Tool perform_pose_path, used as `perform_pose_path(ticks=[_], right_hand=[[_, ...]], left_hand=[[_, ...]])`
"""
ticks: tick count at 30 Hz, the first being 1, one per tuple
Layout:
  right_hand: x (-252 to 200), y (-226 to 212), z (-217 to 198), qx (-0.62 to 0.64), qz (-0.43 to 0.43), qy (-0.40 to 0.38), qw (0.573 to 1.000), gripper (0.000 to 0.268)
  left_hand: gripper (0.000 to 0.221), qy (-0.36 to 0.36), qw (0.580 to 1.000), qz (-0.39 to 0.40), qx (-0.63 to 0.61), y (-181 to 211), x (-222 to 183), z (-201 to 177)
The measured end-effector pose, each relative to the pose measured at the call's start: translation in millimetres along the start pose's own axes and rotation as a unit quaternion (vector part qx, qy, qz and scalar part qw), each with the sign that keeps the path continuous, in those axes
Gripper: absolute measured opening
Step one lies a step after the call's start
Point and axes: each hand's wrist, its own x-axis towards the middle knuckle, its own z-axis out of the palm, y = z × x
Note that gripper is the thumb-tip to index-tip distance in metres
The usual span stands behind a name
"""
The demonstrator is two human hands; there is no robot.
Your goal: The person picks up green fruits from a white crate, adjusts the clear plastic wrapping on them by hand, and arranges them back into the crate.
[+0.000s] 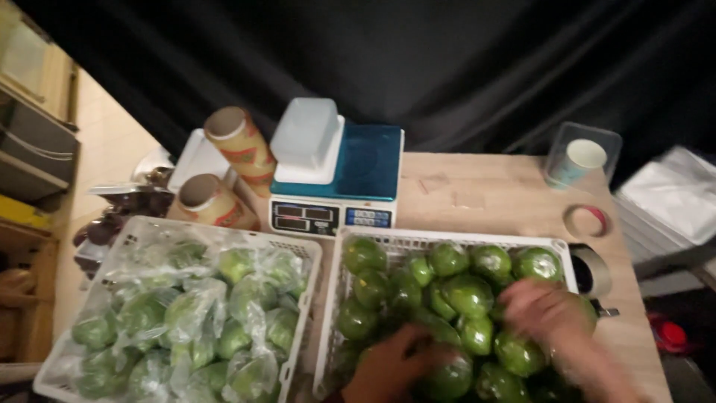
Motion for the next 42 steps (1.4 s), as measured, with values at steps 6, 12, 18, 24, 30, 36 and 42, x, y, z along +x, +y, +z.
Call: perform_pose_path(ticks=[6, 12, 18, 24, 30, 36, 42], right_hand=[[-6, 20, -183, -0.361, -0.093, 0.431, 0.822, 0.011], [-27, 50, -183, -0.236, 0.289, 0.374, 0.849, 0.056], [-8, 58, -201, -0.149, 0.286, 0.327, 0.888, 0.057], [33, 111, -281, -0.073, 0.354, 0.361, 0.860, 0.049], [47, 149, -342, 0.004, 0.417, 0.296, 0.859, 0.032], [33, 141, -299, -0.133, 0.259, 0.421, 0.859, 0.036], [-11, 73, -187, -0.145, 0.140, 0.443, 0.874, 0.029]], left_hand=[[0.087, 0.143, 0.874, 0.458, 0.073, -64, 5, 4], [0.081, 0.236, 0.903, 0.359, -0.008, -100, 2, 3], [0.077, 0.228, 0.916, 0.325, -0.052, -147, 33, 14], [0.038, 0.203, 0.934, 0.294, -0.006, -122, 29, 10], [0.055, 0.240, 0.922, 0.302, -0.018, -88, 4, 14], [0.048, 0.281, 0.892, 0.354, 0.007, -99, 8, 18], [0.033, 0.295, 0.907, 0.301, 0.006, -96, 2, 18]])
